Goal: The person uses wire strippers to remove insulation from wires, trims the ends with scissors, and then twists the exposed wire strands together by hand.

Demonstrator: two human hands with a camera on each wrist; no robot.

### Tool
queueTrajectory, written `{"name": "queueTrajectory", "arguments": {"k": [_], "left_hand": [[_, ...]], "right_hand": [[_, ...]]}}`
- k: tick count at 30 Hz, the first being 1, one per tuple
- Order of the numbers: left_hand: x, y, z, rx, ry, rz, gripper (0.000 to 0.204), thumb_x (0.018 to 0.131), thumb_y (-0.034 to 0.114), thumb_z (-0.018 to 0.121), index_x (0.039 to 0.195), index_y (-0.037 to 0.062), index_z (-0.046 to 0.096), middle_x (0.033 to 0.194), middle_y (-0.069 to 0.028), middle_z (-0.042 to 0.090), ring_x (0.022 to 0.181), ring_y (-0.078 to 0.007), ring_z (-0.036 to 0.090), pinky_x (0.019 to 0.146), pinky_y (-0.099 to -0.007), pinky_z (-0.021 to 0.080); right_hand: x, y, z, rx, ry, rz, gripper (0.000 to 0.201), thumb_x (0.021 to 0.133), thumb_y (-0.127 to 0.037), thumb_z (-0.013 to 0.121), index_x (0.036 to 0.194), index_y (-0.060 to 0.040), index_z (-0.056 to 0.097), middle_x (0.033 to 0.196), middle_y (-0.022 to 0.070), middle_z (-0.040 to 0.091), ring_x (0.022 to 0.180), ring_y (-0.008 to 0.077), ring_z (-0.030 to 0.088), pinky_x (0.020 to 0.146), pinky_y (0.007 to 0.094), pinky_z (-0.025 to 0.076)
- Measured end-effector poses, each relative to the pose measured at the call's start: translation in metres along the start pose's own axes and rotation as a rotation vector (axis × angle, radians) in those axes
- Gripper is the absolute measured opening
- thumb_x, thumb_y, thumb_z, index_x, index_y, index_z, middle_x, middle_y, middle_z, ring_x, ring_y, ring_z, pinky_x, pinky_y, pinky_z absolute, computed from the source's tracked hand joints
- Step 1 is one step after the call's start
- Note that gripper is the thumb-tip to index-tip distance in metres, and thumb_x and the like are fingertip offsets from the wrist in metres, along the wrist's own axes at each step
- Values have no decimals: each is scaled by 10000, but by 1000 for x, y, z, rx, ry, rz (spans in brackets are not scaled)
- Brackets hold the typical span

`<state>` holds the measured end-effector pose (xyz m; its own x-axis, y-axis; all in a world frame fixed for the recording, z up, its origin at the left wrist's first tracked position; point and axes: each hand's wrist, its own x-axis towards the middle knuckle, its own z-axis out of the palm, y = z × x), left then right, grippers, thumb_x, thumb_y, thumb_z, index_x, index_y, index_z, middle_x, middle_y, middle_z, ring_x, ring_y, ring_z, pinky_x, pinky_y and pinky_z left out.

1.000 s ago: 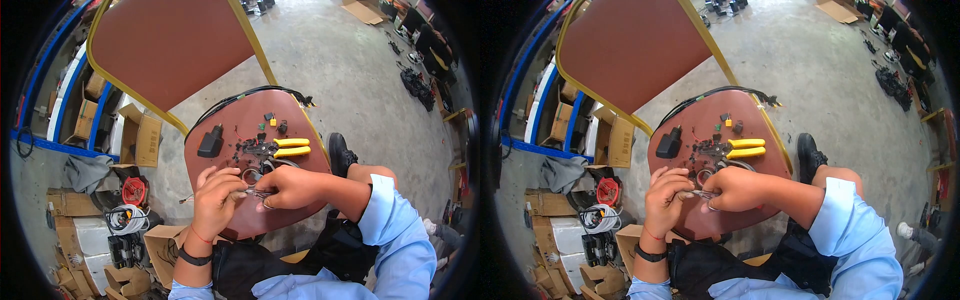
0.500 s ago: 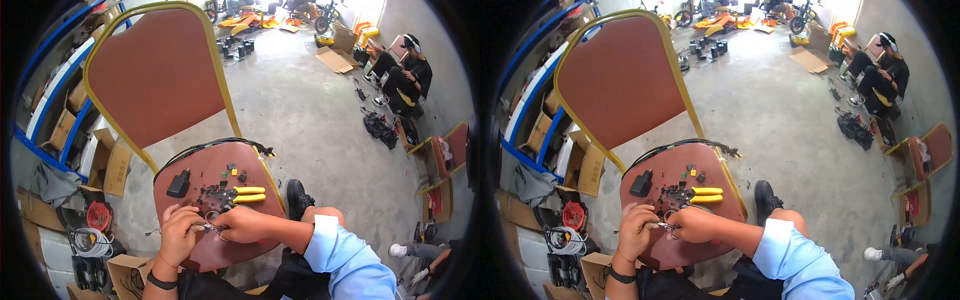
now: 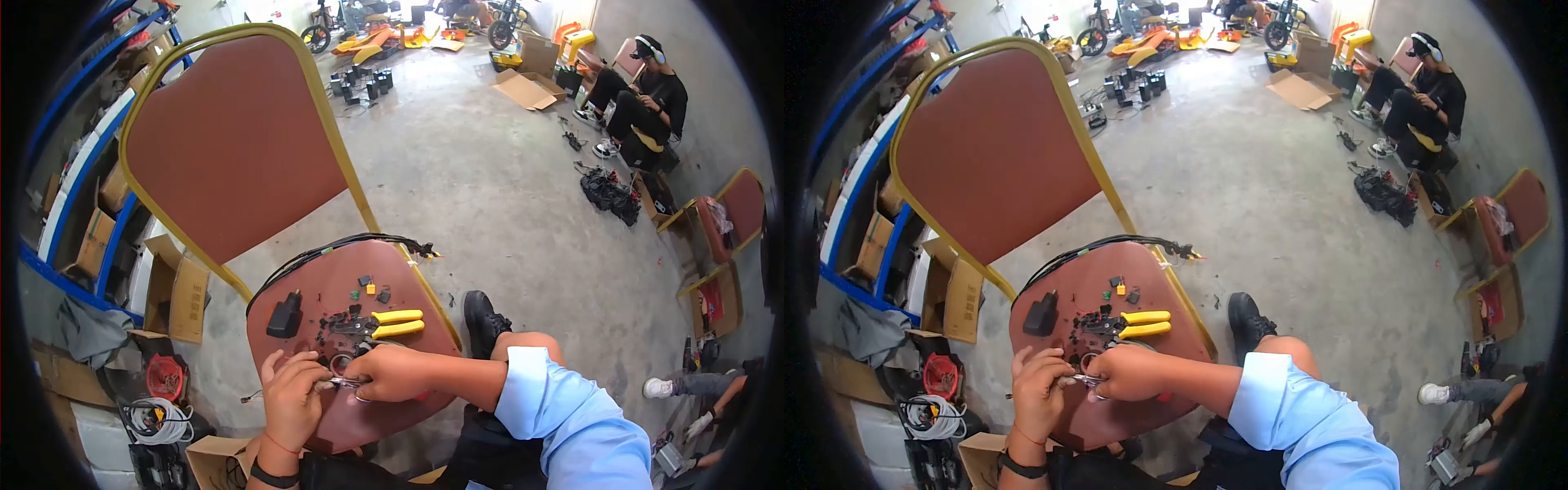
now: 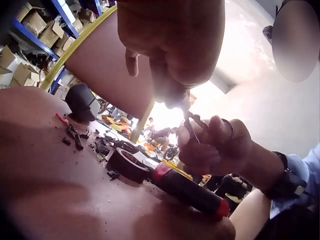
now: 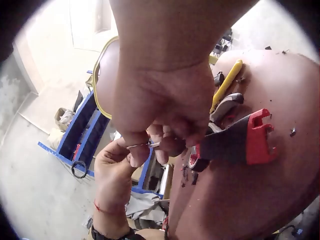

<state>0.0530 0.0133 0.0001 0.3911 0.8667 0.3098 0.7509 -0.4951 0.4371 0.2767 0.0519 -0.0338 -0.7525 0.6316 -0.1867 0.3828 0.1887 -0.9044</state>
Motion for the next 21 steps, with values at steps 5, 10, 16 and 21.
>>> {"name": "queueTrajectory", "arguments": {"k": [5,10,16,21], "left_hand": [[-1,-2,2,-10,13,-6,170,759,3,796,886,98,735,937,-50,739,1093,-263,699,1106,-499,378],[-1,-4,2,-69,-8,-27,174,774,28,805,919,87,728,975,-59,730,1090,-261,690,1081,-478,402],[2,-8,2,-139,-9,3,185,769,20,799,932,71,726,978,-70,729,1091,-281,690,1062,-477,420],[3,-12,1,-153,-32,23,195,767,40,795,949,77,735,1000,-77,726,1060,-274,685,1043,-454,442]], "right_hand": [[-5,-2,2,-38,57,-24,272,919,-311,715,978,-46,701,836,210,702,863,412,689,779,498,509],[-7,-4,-4,-44,27,7,305,901,-254,711,1128,-52,715,867,214,714,861,401,695,789,482,517],[-10,-10,-13,-30,-4,40,379,887,-239,701,1212,-45,700,902,216,722,890,393,705,823,475,527],[-8,-8,-16,8,-61,20,389,906,-272,696,1214,-35,692,921,229,718,892,398,700,818,479,522]]}}
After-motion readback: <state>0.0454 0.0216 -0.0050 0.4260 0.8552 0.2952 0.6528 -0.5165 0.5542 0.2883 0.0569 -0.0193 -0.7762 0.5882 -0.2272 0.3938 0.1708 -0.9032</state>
